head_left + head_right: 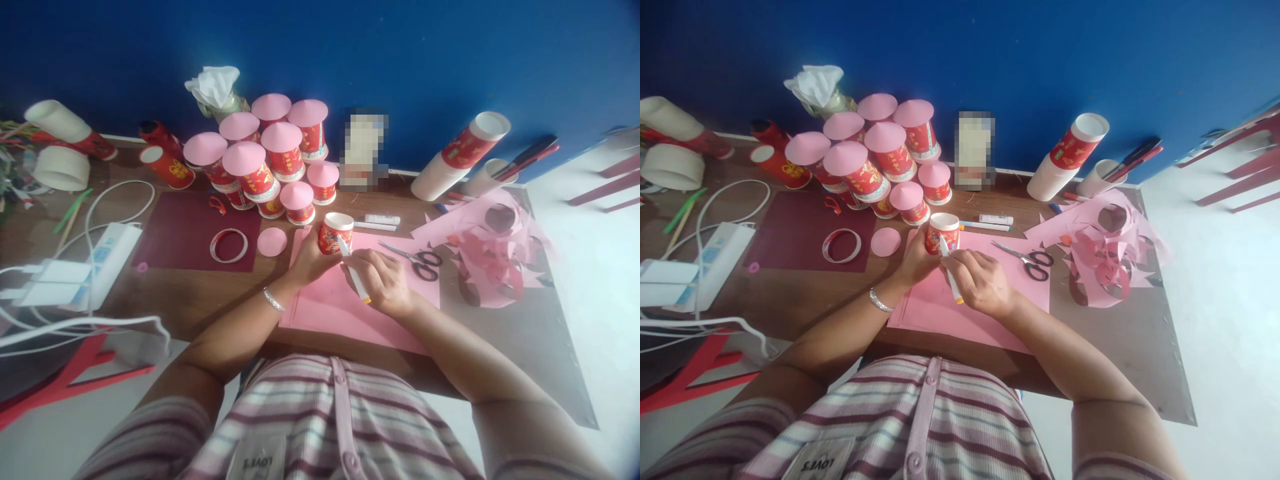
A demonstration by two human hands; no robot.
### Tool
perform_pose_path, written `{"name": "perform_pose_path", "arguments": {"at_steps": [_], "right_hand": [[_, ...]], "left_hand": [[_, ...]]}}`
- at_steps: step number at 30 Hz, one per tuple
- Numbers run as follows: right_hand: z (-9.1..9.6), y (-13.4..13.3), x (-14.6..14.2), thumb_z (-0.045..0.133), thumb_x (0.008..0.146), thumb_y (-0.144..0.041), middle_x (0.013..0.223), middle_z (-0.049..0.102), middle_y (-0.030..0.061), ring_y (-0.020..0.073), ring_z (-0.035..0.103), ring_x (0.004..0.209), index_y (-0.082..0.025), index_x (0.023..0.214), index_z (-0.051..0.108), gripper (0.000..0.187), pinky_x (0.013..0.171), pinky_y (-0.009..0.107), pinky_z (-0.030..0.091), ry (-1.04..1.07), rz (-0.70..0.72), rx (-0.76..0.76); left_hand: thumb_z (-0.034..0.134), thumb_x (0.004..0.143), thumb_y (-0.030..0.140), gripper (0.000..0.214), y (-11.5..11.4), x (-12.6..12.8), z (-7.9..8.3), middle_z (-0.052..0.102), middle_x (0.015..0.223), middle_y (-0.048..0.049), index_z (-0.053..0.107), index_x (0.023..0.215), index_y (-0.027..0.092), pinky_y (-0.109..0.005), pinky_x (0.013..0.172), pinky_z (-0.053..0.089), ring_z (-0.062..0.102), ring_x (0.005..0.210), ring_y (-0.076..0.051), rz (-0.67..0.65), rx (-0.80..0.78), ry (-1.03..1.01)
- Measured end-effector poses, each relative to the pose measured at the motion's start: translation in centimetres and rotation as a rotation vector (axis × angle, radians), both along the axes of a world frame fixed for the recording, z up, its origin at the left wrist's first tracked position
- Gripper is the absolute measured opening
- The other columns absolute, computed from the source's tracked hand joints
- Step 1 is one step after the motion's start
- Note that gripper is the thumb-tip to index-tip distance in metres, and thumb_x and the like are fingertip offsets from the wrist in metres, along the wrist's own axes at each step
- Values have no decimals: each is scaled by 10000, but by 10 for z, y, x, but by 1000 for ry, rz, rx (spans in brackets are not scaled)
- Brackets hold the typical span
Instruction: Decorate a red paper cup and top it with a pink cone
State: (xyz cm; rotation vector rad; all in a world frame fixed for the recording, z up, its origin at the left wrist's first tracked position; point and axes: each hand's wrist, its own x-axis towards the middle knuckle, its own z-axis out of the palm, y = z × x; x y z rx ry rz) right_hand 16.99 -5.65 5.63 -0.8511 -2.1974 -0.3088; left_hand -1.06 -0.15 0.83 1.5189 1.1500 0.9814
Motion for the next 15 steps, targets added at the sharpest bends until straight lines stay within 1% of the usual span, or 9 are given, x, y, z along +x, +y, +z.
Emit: {"name": "perform_pose_path", "arguments": {"at_steps": [4,10,12,15], "right_hand": [[-1,0,0,535,970,-73,912,697,103,170,636,748,-113,1136,568,174,628,277,524,-9,-10,3],[-1,-1,1,465,993,-81,939,687,93,170,641,780,-144,1147,579,201,644,280,528,-25,-2,-38],[-2,-1,1,488,981,-78,937,691,102,177,643,778,-129,1150,581,199,638,285,524,-15,4,-40],[-3,-1,1,516,962,-66,921,697,106,184,648,770,-117,1155,578,210,624,286,515,-12,6,-44]], "left_hand": [[849,695,312,522,0,0,1,700,988,-39,585,1126,177,-305,752,558,672,890,-203,-3,7,-8],[883,647,306,564,1,1,1,703,973,-40,588,1109,173,-288,726,551,672,870,-199,1,-40,-61],[883,641,302,540,3,1,0,700,954,-37,591,1075,171,-280,714,545,664,850,-192,9,-30,-66],[857,663,285,439,4,1,0,686,898,-24,596,997,169,-265,691,532,641,804,-171,20,5,-62]]}}
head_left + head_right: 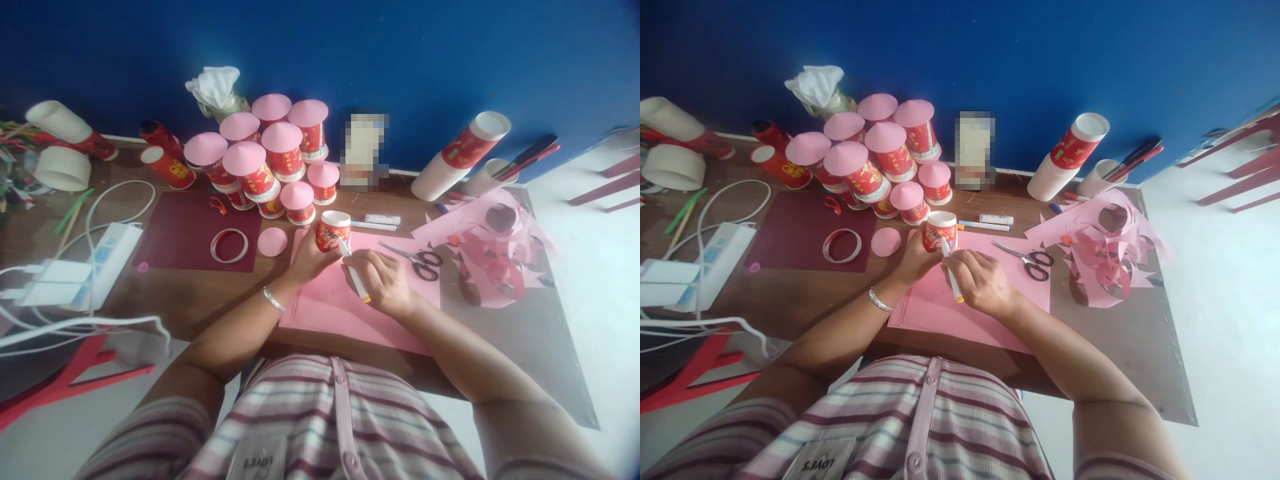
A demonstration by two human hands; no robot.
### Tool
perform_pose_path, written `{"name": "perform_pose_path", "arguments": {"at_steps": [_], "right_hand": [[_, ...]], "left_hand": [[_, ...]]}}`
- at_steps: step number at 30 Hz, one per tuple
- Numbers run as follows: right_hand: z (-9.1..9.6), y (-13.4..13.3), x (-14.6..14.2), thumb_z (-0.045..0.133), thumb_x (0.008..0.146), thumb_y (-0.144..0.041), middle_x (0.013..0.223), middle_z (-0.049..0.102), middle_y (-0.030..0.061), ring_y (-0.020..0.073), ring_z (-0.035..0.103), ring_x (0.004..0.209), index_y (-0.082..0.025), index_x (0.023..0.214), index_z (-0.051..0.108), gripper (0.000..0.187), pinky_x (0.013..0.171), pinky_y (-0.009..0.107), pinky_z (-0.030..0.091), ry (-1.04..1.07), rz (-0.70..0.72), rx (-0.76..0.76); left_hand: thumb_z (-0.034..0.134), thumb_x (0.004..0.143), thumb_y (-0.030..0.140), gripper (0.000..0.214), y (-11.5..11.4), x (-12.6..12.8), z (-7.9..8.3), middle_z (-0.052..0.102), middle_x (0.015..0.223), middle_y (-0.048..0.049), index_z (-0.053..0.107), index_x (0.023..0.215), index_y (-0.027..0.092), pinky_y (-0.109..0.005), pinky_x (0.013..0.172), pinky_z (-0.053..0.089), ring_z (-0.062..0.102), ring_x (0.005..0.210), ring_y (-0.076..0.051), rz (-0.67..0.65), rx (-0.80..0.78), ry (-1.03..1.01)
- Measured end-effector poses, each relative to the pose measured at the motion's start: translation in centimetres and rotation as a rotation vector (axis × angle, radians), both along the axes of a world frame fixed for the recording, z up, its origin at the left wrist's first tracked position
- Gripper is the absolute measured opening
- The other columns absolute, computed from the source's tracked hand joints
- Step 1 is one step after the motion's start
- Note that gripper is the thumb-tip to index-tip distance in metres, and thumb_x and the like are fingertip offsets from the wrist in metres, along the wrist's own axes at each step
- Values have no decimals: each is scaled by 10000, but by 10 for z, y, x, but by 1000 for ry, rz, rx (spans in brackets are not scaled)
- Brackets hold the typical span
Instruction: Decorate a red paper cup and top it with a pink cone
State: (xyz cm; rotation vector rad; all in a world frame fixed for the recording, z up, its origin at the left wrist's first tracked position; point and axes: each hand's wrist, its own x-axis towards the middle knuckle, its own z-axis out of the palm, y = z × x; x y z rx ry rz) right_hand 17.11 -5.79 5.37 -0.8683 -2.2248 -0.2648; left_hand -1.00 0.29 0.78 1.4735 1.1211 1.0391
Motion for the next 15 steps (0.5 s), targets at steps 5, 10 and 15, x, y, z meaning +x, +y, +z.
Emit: {"name": "perform_pose_path", "arguments": {"at_steps": [5,10,15], "right_hand": [[-2,0,1,517,959,-67,880,699,83,182,658,754,-136,1149,571,209,616,284,520,-2,-12,6],[-3,1,1,550,946,-68,857,697,77,178,659,736,-136,1121,577,189,604,281,520,4,-25,25],[-3,1,1,564,938,-57,852,694,73,171,649,727,-131,1101,581,180,598,279,514,16,-21,34]], "left_hand": [[829,678,283,363,1,1,3,677,863,-20,599,935,170,-255,684,527,631,788,-162,2,-1,-57],[841,685,355,430,1,1,1,703,935,-46,602,993,174,-283,731,549,664,852,-186,-6,-50,-106],[844,671,368,447,2,1,2,704,929,-45,595,988,175,-293,734,553,666,845,-190,3,-58,-99]]}}
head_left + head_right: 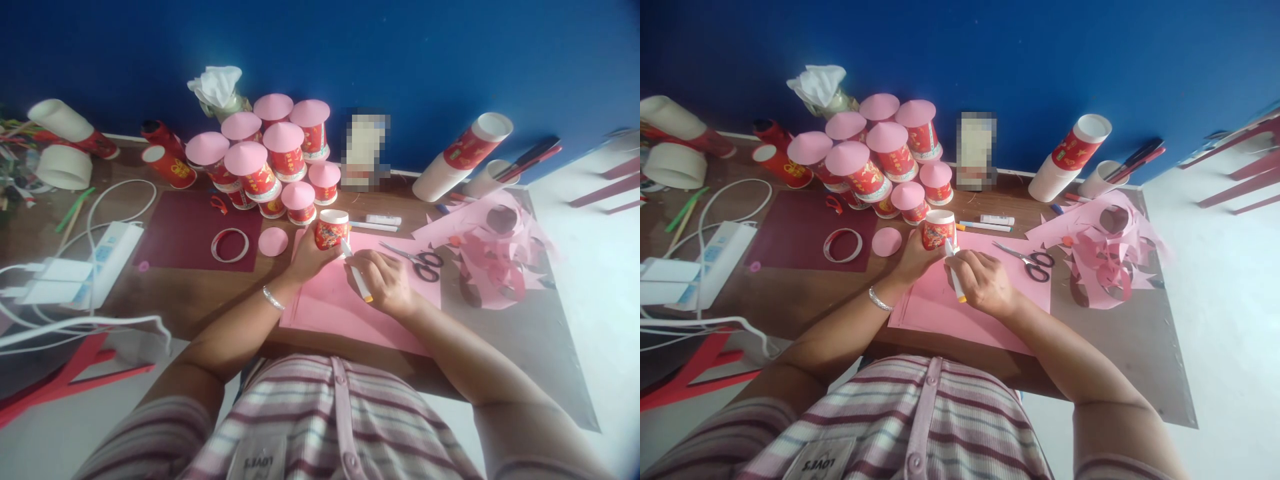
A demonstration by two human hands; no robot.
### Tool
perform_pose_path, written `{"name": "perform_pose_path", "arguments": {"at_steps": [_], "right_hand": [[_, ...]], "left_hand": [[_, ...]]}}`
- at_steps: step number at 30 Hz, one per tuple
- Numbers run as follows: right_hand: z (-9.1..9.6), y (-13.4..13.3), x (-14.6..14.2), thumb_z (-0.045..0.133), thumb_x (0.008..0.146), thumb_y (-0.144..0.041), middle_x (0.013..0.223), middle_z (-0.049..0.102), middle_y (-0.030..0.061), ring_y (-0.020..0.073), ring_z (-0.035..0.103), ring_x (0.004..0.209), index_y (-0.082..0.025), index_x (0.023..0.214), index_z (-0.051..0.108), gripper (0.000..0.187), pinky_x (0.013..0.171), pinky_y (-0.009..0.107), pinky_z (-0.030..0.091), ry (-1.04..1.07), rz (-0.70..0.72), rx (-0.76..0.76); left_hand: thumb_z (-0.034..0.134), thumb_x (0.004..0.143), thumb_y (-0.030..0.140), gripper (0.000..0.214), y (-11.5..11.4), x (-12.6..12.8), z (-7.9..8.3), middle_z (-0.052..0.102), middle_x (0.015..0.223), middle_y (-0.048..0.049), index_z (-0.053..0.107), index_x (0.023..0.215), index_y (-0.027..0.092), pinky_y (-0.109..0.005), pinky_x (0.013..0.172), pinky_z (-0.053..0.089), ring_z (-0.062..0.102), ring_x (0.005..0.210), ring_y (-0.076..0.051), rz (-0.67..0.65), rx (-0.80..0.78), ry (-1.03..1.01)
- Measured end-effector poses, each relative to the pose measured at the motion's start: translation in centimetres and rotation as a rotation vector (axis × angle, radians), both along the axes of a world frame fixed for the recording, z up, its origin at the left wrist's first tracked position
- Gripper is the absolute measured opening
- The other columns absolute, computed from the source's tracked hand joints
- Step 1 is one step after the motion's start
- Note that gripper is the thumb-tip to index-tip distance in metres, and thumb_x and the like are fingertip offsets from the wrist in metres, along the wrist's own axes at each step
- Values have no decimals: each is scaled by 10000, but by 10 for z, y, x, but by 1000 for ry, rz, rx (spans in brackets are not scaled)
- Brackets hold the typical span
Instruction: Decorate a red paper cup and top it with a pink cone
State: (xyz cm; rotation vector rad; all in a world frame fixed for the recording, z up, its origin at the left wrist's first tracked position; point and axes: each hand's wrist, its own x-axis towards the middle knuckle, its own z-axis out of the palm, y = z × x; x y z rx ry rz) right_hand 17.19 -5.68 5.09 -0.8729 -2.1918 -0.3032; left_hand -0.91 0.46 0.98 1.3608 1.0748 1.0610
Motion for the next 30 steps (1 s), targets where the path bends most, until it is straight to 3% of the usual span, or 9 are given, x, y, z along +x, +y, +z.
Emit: {"name": "perform_pose_path", "arguments": {"at_steps": [20,30], "right_hand": [[2,-2,-4,549,956,-67,839,661,65,165,615,698,-135,1106,598,172,601,292,500,-28,23,22],[4,0,-3,551,965,-77,863,671,67,160,612,713,-142,1113,602,170,606,280,498,-48,-10,29]], "left_hand": [[826,660,222,517,-11,2,11,708,971,-49,579,1113,189,-313,712,546,662,849,-210,38,63,305],[814,688,237,543,-10,2,7,711,1011,-51,564,1170,208,-327,732,547,665,868,-216,18,93,311]]}}
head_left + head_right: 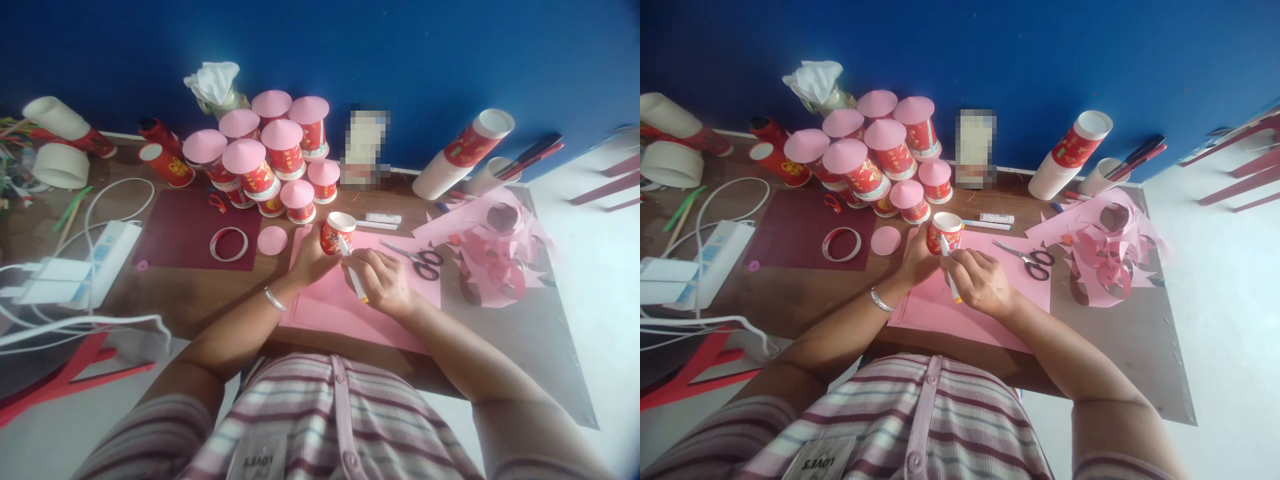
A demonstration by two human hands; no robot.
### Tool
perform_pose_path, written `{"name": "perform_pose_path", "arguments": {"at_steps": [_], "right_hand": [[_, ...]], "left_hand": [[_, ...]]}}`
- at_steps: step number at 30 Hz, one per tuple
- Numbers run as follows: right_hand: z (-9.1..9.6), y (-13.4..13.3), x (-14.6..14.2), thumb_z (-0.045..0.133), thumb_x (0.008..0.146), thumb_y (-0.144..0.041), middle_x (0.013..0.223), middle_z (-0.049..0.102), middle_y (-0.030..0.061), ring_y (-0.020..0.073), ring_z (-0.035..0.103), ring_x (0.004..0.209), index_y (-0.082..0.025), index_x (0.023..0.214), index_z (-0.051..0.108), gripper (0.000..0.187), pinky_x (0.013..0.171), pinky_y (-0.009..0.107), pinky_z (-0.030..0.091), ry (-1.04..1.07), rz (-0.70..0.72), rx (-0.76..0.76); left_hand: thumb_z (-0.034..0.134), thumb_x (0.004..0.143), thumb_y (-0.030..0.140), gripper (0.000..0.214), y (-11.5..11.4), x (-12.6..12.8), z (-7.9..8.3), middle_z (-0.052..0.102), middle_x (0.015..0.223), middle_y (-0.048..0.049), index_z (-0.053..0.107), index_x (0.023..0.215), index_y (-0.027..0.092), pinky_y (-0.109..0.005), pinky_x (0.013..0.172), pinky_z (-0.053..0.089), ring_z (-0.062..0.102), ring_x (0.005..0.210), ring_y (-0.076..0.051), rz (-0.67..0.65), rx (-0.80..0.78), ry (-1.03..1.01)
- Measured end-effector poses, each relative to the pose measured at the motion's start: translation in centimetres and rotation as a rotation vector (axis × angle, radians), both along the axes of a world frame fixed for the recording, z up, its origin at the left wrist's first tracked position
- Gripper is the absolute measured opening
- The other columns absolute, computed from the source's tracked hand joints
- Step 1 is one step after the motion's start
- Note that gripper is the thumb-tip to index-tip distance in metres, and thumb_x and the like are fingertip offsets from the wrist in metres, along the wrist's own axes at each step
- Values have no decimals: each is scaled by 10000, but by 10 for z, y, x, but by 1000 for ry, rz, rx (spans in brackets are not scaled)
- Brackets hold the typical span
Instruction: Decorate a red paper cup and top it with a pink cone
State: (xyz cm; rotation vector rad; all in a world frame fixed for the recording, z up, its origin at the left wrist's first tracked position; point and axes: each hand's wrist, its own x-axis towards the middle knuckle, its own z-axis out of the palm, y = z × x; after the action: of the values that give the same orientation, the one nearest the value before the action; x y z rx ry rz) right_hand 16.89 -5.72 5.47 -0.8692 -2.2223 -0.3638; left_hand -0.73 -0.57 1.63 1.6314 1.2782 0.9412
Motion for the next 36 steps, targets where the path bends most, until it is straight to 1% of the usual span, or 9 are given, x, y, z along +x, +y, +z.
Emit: {"name": "perform_pose_path", "arguments": {"at_steps": [4,9,13,16,19,21,26,32,36], "right_hand": [[1,0,-1,557,957,-66,855,663,73,163,606,715,-122,1098,614,162,606,282,485,3,14,-6],[0,-1,-1,547,957,-62,851,671,67,167,622,713,-131,1106,606,174,593,285,481,3,27,-35],[-1,-1,0,545,952,-63,844,680,61,172,638,715,-141,1134,578,201,594,286,493,1,41,-62],[-3,0,0,535,964,-75,848,685,63,168,636,706,-150,1131,564,186,592,282,496,-6,28,-60],[-4,0,0,541,959,-70,842,686,69,171,636,702,-135,1117,561,173,589,282,496,-5,28,-53],[-4,-1,0,543,953,-64,833,681,69,174,637,702,-129,1114,562,174,587,283,491,-5,29,-57],[-5,-1,1,519,969,-77,837,672,56,162,623,705,-156,1098,565,158,603,278,488,-22,9,-64],[-5,0,1,554,950,-63,831,678,69,168,629,711,-127,1079,570,144,594,279,494,-7,20,-50],[-5,-1,1,545,953,-71,833,672,63,169,631,711,-136,1096,574,159,594,282,488,2,24,-51]], "left_hand": [[827,678,229,554,0,0,1,711,1035,-58,569,1168,195,-327,751,546,665,890,-218,2,4,12],[834,664,225,536,1,0,3,715,985,-49,574,1131,189,-315,730,542,664,860,-214,23,-23,5],[848,653,253,526,4,0,-1,709,938,-32,577,1098,184,-299,706,535,660,827,-202,49,-26,-10],[860,652,281,498,6,-1,-6,701,905,-26,586,1054,177,-286,693,527,651,796,-189,50,12,-30],[859,662,303,468,8,-2,-9,695,883,-21,585,1019,175,-278,682,519,643,775,-181,43,44,-50],[858,668,321,458,9,-3,-10,693,881,-19,582,1005,177,-279,685,518,643,776,-182,43,49,-59],[868,658,352,469,9,-2,-8,693,885,-15,578,989,188,-290,709,528,653,799,-192,52,27,-65],[856,667,317,453,10,-2,-9,688,886,-6,579,1000,185,-273,693,517,652,795,-180,45,27,-92],[823,679,288,409,9,-2,-8,682,859,0,577,987,181,-268,673,507,635,761,-167,43,52,-78]]}}
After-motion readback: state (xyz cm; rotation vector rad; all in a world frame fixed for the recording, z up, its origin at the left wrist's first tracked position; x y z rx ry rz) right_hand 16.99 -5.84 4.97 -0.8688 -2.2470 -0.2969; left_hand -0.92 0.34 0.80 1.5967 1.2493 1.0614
